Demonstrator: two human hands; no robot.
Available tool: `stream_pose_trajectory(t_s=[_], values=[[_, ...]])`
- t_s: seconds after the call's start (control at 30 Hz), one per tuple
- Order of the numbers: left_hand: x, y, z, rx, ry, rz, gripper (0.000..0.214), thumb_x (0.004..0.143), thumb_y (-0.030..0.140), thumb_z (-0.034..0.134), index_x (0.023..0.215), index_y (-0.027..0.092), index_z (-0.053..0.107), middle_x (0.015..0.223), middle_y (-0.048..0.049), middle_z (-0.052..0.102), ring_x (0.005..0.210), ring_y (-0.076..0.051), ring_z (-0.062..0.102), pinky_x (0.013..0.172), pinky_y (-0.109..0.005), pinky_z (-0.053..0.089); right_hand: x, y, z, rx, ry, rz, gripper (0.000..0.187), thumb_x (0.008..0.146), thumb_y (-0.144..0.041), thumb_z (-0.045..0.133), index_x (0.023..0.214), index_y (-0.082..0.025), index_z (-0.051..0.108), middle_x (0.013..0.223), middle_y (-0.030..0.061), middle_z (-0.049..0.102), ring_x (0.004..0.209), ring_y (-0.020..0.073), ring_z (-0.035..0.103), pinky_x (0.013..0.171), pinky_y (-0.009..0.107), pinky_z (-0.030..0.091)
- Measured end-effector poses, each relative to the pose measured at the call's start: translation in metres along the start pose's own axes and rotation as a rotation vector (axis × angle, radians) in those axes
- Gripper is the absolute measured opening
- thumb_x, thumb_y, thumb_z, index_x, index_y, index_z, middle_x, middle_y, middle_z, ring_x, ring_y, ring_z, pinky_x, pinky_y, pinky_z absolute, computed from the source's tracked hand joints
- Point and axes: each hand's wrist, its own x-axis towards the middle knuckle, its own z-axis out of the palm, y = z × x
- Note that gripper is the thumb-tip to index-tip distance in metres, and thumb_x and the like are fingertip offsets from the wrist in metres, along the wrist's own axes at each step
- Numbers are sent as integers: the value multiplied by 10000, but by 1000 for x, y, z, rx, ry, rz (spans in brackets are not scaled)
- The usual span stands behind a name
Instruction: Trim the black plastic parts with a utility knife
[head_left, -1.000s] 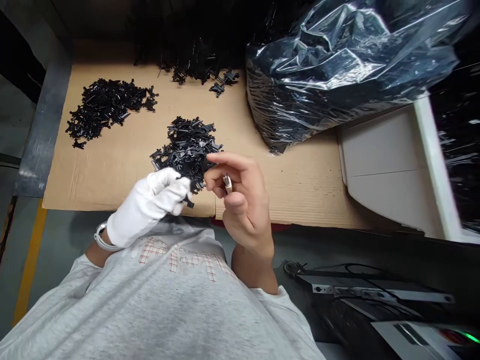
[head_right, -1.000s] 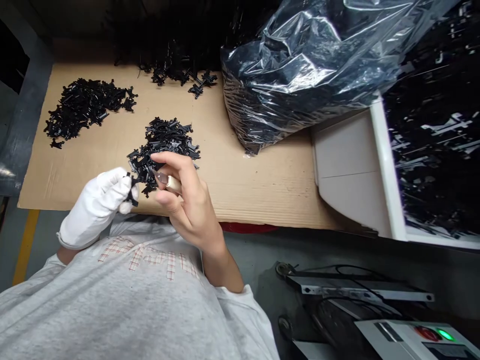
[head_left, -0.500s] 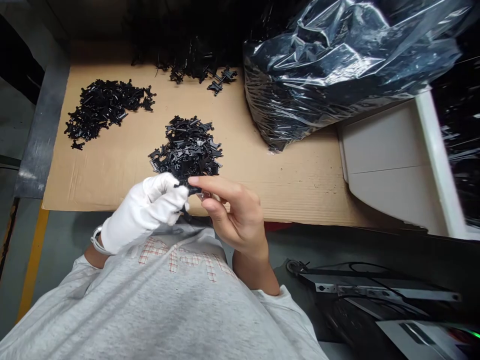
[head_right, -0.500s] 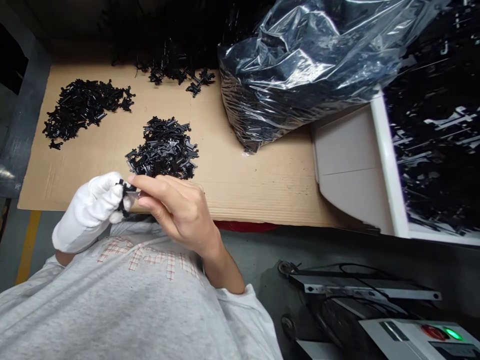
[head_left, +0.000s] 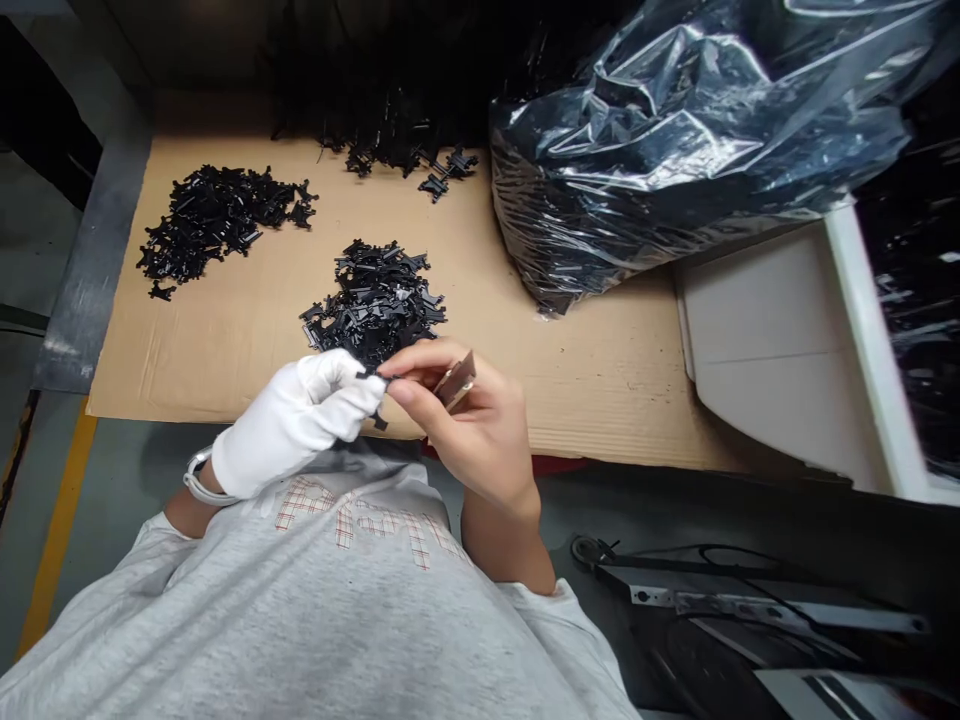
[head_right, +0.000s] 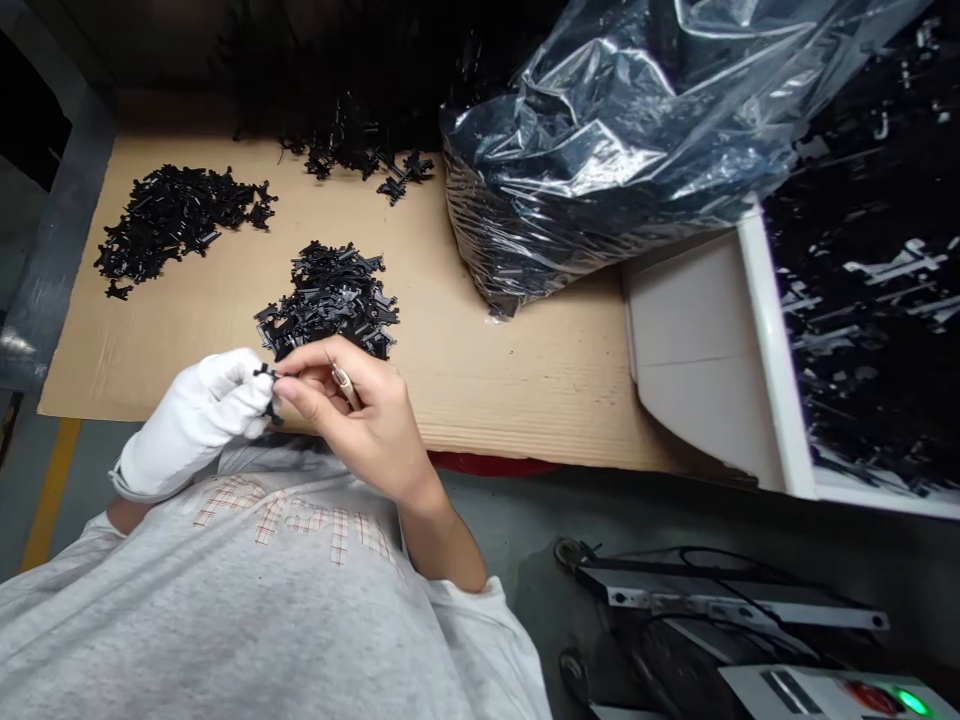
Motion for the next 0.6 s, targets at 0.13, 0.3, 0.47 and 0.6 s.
stream_pose_trajectory(t_s=[0.13, 0.3, 0.47, 0.6], values=[[10, -17, -11, 152, 45, 71, 290, 886, 389, 655, 698, 196, 548, 644, 43, 552, 586, -87, 485, 591, -238, 417, 9, 2, -3, -81, -8, 105, 187, 932, -310, 677, 777, -204, 674, 634, -43, 591, 528, 76, 457, 468, 207, 361], [22, -42, -85, 614, 681, 59, 180, 895, 389, 631, 934, 218, 672, 910, -33, 734, 812, -172, 642, 769, -312, 442, 37, 26, -14, -293, 18, 189, 253, 884, -408, 664, 739, -201, 650, 580, -42, 528, 496, 91, 392, 462, 238, 316], [17, -57, -173, 949, 1038, -17, 143, 815, 275, 697, 941, 207, 690, 639, 25, 545, 880, -213, 622, 750, -336, 298, 61, 54, -21, -487, 36, 272, 320, 856, -486, 635, 715, -199, 628, 534, -46, 487, 498, 111, 387, 521, 276, 312], [13, -56, -198, 915, 896, 20, 127, 769, 177, 716, 890, 208, 734, 593, 81, 393, 673, -110, 477, 661, -279, 213, 66, 64, -20, -508, 63, 274, 270, 838, -443, 627, 732, -196, 625, 552, -36, 521, 519, 123, 413, 558, 294, 319]])
